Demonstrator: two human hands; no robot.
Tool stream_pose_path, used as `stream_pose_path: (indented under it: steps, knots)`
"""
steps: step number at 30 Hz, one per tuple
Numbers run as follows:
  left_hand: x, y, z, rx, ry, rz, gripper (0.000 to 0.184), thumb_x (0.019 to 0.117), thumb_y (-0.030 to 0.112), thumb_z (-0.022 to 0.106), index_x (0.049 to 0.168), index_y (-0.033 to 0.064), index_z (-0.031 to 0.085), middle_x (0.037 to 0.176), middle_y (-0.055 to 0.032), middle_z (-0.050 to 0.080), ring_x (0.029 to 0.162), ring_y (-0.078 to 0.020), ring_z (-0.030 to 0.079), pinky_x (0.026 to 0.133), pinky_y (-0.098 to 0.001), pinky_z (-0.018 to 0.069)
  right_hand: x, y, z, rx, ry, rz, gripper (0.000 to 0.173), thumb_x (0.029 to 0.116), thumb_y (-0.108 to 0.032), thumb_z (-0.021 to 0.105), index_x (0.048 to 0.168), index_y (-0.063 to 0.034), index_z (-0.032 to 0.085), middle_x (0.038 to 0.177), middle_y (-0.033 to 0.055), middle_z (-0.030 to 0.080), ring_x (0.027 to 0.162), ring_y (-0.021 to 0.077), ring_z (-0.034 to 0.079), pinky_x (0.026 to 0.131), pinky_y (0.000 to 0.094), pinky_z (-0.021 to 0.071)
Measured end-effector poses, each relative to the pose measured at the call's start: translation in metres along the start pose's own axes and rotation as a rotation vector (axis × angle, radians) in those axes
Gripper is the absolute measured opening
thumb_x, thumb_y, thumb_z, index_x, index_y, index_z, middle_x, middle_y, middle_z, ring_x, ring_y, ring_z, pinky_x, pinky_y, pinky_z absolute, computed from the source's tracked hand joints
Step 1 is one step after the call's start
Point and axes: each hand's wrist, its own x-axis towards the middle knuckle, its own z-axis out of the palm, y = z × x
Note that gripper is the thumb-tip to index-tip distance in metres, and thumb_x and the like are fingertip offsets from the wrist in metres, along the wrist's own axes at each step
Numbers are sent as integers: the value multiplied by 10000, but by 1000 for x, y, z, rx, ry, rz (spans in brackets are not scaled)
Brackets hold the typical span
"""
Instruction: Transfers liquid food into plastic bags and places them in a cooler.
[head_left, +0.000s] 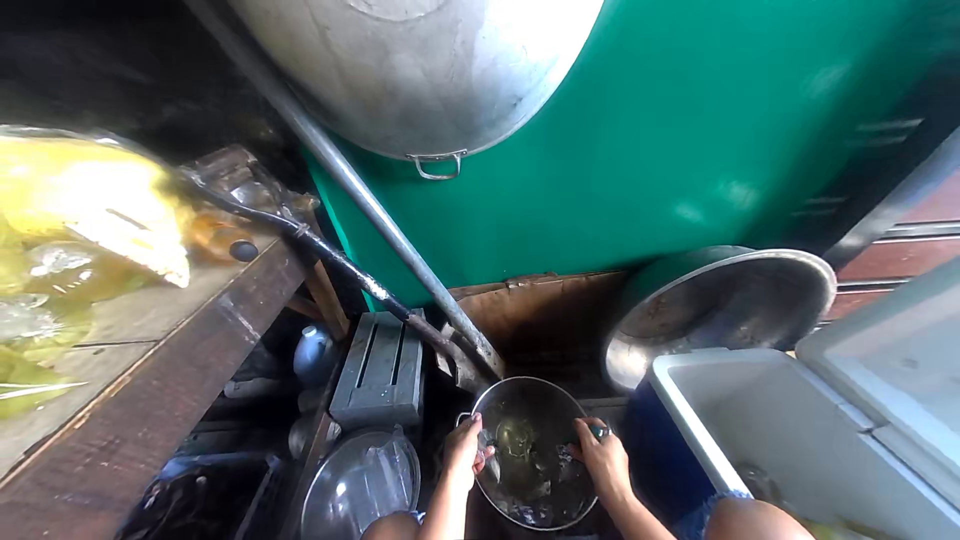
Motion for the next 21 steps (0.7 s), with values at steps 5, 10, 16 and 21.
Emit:
stream_pose_path:
  steps: [5, 10, 16, 21]
  knots:
    - [-2, 2, 16, -83, -12, -67, 539, 1050, 486, 535, 1382, 62, 555, 1125, -201, 625, 823, -257, 600, 720, -386, 501, -12, -66, -26, -100, -11, -192, 204, 1021, -281, 627, 1072, -105, 717, 819, 50, 722, 678, 166, 705, 660, 391, 597]
    - [-10, 5, 40, -318, -109, -6, 647, 1069, 606, 334, 1508, 153, 474, 1490, -206, 468, 1078, -344, 605, 856, -459, 510, -39, -100, -31, -30, 17, -377, 209, 957, -311, 679, 1010, -114, 726, 850, 33, 712, 673, 138, 702, 635, 346, 613]
    - [-11, 17, 74, -636, -112, 27, 746, 1019, 725, 200, 1578, 262, 373, 1540, -207, 410, 1098, -354, 602, 857, -456, 519, -103, -75, -21, -185, 104, -766, 189, 899, -165, 723, 970, 8, 751, 938, 183, 690, 836, 292, 701, 744, 455, 598]
    - [-14, 23, 80, -811, -102, 9, 720, 1021, 709, 257, 1589, 274, 342, 1601, -159, 357, 1163, -342, 594, 877, -441, 523, -123, -15, -16, -194, 109, -1079, 107, 907, -104, 732, 906, 3, 734, 1052, 251, 702, 979, 260, 721, 848, 286, 595]
